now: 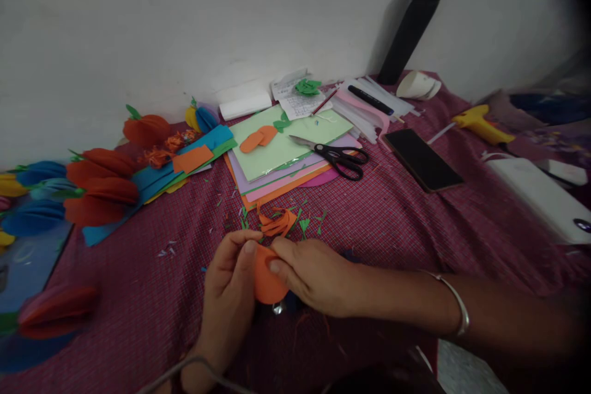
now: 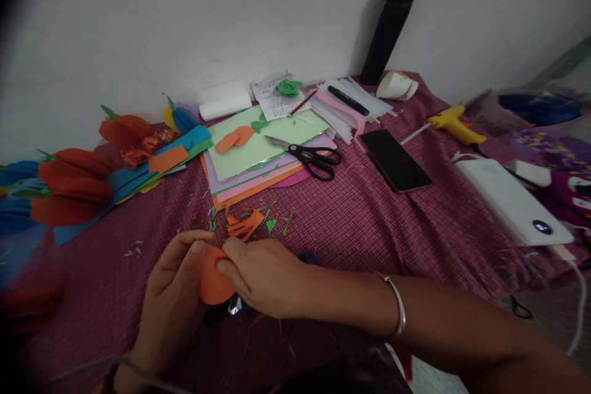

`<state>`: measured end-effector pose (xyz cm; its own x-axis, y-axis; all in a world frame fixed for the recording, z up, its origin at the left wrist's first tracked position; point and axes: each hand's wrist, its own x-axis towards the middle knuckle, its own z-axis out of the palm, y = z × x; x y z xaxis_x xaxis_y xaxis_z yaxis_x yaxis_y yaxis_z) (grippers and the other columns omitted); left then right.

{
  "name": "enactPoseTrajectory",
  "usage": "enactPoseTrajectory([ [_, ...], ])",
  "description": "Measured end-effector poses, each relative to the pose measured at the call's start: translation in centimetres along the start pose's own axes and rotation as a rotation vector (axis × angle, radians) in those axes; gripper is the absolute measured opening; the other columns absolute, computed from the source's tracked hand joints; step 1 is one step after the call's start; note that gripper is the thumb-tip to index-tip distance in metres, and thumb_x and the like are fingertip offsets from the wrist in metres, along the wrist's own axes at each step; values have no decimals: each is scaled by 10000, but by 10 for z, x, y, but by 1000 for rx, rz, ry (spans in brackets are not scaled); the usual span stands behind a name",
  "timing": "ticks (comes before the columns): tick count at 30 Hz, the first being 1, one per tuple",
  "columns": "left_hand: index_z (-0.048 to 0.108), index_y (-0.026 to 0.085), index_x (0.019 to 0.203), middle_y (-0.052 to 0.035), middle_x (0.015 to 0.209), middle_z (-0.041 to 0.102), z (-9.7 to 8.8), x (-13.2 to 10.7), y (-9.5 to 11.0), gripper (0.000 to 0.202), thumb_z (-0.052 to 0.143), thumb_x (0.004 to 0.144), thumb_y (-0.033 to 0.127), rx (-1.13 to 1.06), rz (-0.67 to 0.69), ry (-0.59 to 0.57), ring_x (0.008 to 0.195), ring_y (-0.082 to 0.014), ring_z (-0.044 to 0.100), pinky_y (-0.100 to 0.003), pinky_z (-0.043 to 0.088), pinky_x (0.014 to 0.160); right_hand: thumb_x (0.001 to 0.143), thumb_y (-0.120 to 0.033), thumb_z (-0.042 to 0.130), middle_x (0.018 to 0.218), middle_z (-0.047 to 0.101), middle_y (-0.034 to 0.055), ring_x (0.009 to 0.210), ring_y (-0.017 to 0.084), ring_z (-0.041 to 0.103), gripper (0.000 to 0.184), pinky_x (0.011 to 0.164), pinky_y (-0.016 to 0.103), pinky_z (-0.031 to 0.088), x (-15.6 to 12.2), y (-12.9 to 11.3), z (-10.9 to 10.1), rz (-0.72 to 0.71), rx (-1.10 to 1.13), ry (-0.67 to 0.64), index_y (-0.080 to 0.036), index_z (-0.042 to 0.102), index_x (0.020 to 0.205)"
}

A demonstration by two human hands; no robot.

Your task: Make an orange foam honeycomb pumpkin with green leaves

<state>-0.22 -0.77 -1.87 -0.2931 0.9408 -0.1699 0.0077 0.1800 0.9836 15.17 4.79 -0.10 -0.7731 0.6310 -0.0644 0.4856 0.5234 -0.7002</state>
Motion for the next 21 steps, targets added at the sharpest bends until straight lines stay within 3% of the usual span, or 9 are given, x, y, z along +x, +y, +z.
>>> enactPoseTrajectory([
  [8, 615, 210, 834, 24, 696, 621, 1, 4, 9, 125, 527, 898, 273, 412, 276, 34, 632, -137, 572, -236, 451, 588, 993, -294, 365, 753, 662, 77, 594, 163, 555, 298, 514, 288, 274, -2, -4, -4, -45, -144, -14, -107, 596, 964],
  [11, 620, 211, 844, 33, 670, 607, -2, 7, 13, 135, 508, 911, 249, 505, 312, -64, 590, -125, 556, -226, 434, 552, 990, -250, 375, 820, 671, 88, 671, 159, 569, 300, 578, 286, 334, -2, -3, -10, -83, -121, -18, -109, 625, 903],
  [13, 638, 215, 847, 30, 682, 621, -7, 8, 16, 143, 511, 911, 234, 512, 328, -182, 598, -122, 564, -221, 434, 551, 969, -231, 418, 768, 636, 47, 659, 132, 539, 267, 589, 262, 338, -2, 0, -13, -86, -7, -43, -124, 621, 830],
  [15, 658, 225, 845, 23, 720, 649, -11, 8, 18, 127, 544, 900, 231, 448, 313, -291, 640, -121, 590, -214, 451, 583, 926, -201, 479, 670, 546, -14, 600, 94, 481, 218, 560, 229, 312, -2, 4, -13, -85, 159, -91, -140, 577, 741],
  [17, 660, 246, 891, 25, 746, 656, -15, 7, 19, 66, 600, 883, 271, 276, 214, -320, 653, -117, 599, -205, 462, 586, 890, -171, 503, 628, 460, -46, 562, 74, 428, 196, 531, 211, 283, -1, 7, -12, -94, 300, -107, -150, 519, 696],
  [21, 600, 275, 1033, 41, 701, 602, -16, 4, 14, 312, 638, 832, 509, -188, -46, -322, 491, -102, 503, -206, 416, 439, 895, -219, 480, 634, 424, -48, 574, 87, 398, 203, 531, 215, 291, 1, 11, -8, -50, 456, 89, -170, 462, 699],
])
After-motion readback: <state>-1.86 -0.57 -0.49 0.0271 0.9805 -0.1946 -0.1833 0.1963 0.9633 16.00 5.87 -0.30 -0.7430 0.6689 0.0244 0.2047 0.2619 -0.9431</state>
